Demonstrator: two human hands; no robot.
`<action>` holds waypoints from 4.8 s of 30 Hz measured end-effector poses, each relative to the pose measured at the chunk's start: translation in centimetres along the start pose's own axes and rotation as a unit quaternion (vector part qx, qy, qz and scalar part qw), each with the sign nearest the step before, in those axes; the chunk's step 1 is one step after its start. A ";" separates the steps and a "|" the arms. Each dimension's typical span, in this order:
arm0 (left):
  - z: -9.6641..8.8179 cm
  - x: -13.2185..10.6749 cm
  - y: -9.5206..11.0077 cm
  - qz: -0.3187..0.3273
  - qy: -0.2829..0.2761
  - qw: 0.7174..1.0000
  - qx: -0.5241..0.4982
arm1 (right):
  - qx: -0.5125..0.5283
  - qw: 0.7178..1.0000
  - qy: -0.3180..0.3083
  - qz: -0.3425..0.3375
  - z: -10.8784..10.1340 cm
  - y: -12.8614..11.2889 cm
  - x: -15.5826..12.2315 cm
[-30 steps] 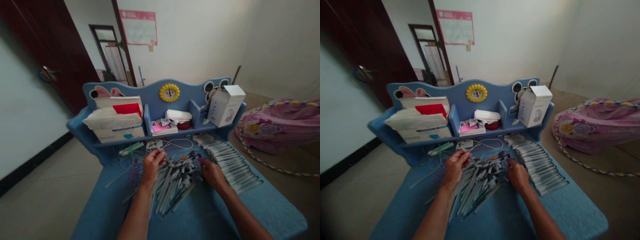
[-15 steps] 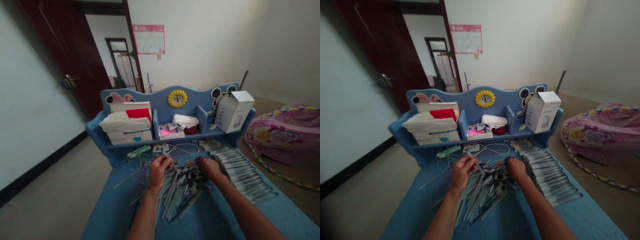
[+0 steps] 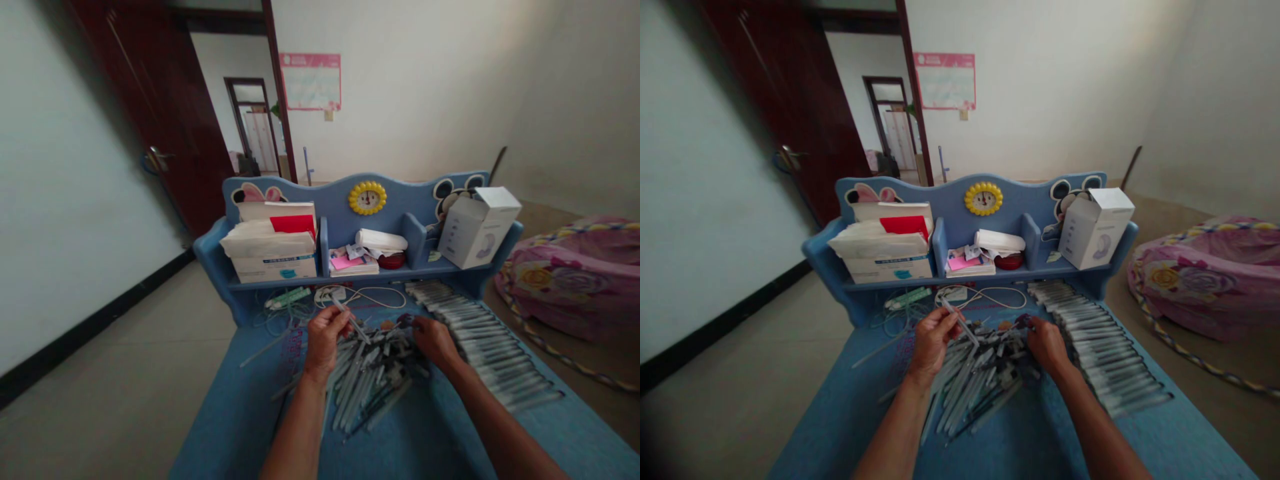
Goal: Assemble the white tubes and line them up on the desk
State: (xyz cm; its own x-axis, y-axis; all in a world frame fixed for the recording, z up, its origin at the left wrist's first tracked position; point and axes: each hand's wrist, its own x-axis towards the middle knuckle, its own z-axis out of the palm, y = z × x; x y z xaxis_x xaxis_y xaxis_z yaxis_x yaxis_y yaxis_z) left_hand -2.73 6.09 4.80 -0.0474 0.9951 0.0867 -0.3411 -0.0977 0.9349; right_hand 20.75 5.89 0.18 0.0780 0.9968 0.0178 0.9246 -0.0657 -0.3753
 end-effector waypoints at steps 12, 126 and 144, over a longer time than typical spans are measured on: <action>0.2 0.3 -0.2 -0.021 -0.001 1.000 -0.023 | 0.015 1.000 -0.023 0.007 -1.0 0.1 -0.5; 4.0 -1.6 -0.5 -0.155 -0.227 0.918 0.284 | -0.190 0.975 0.110 -0.019 -7.0 3.7 -6.1; 2.4 -0.5 -1.7 -0.035 -0.176 0.880 0.441 | -0.234 0.971 -0.006 0.041 -8.3 9.1 -1.2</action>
State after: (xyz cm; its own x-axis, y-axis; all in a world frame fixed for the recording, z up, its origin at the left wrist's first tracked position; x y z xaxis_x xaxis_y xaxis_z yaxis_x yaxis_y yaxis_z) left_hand 0.16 5.79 3.99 0.2906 0.9565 -0.0262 0.5360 -0.1400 0.8326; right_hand 32.16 3.74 4.41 0.1573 0.9875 -0.0067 0.9838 -0.1561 0.0876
